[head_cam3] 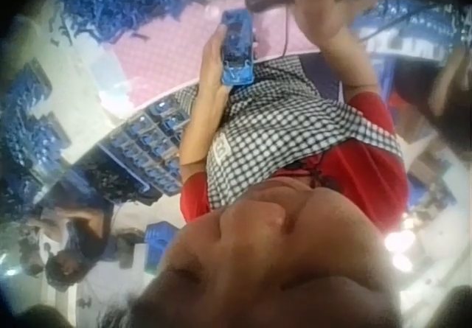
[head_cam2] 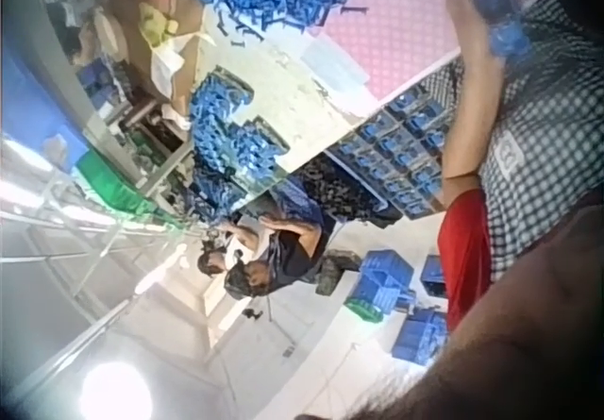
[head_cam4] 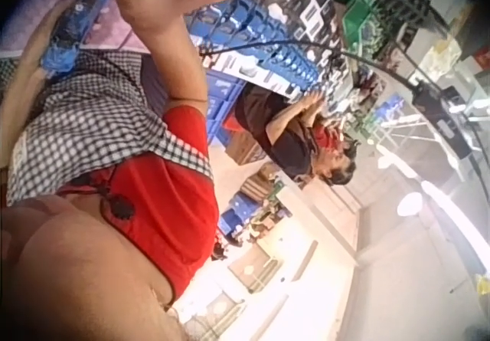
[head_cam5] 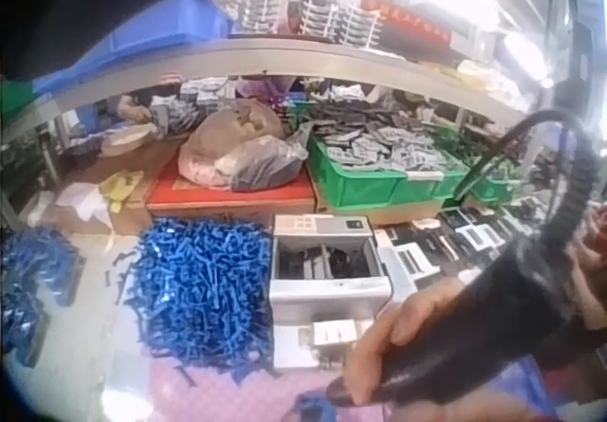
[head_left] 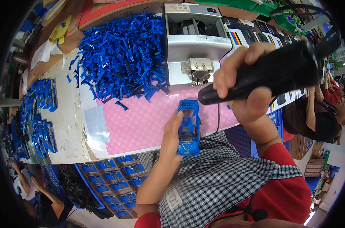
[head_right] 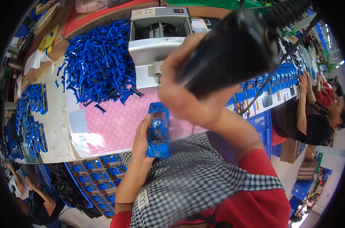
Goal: The person attaches small plastic parts to toy car bodies by hand, fastens them inside the car bodies using a handheld power tool, and places the assembled car bodies in a row.
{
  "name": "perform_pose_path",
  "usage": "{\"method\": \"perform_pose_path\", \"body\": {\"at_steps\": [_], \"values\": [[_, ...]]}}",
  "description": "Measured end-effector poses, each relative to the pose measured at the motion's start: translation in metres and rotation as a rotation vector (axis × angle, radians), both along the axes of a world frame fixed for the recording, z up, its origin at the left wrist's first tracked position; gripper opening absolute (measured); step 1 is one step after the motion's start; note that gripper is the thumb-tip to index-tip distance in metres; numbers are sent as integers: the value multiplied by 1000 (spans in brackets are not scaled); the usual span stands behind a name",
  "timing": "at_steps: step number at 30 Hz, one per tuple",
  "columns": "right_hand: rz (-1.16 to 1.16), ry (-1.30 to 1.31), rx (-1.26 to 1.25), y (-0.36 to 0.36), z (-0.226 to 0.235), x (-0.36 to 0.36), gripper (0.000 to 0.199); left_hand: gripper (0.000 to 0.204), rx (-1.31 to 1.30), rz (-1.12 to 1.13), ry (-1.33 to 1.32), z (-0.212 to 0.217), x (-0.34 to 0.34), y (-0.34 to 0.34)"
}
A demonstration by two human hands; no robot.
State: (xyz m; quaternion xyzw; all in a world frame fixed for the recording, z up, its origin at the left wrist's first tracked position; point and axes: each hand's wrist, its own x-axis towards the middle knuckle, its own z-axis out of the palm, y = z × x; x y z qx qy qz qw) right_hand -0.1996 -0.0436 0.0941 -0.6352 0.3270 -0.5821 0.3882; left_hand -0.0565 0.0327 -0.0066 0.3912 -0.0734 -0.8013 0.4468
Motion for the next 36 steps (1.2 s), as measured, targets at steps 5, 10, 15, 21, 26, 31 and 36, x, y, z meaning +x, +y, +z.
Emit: {"method": "perform_pose_path", "body": {"at_steps": [5, 10, 15, 21, 26, 31, 36], "values": [[188, 29, -42, 7, -15, 1, 63, 40, 9, 25, -22, 7, -1, -1], [200, -29, -28, 7, -25, 0, 62, 40, 8, 10, -25, 4, 1, 0], [150, -73, 27, 13, -27, 3, 61, 39, 4, 9, -6, 3, 1, 1], [105, -42, 64, 14, -29, -2, 58, 40, 30, 0, -3, 3, 0, 1], [154, 7, 46, 8, -34, -5, 57, 40, 24, -7, -3, 0, 1, 3], [270, 62, 22, -9, -38, 5, 49, 40, 17, -14, -7, 1, 0, -3], [711, 64, -63, -23, -28, 9, 54, 30, -42, 59, -5, 3, 5, -4]]}}
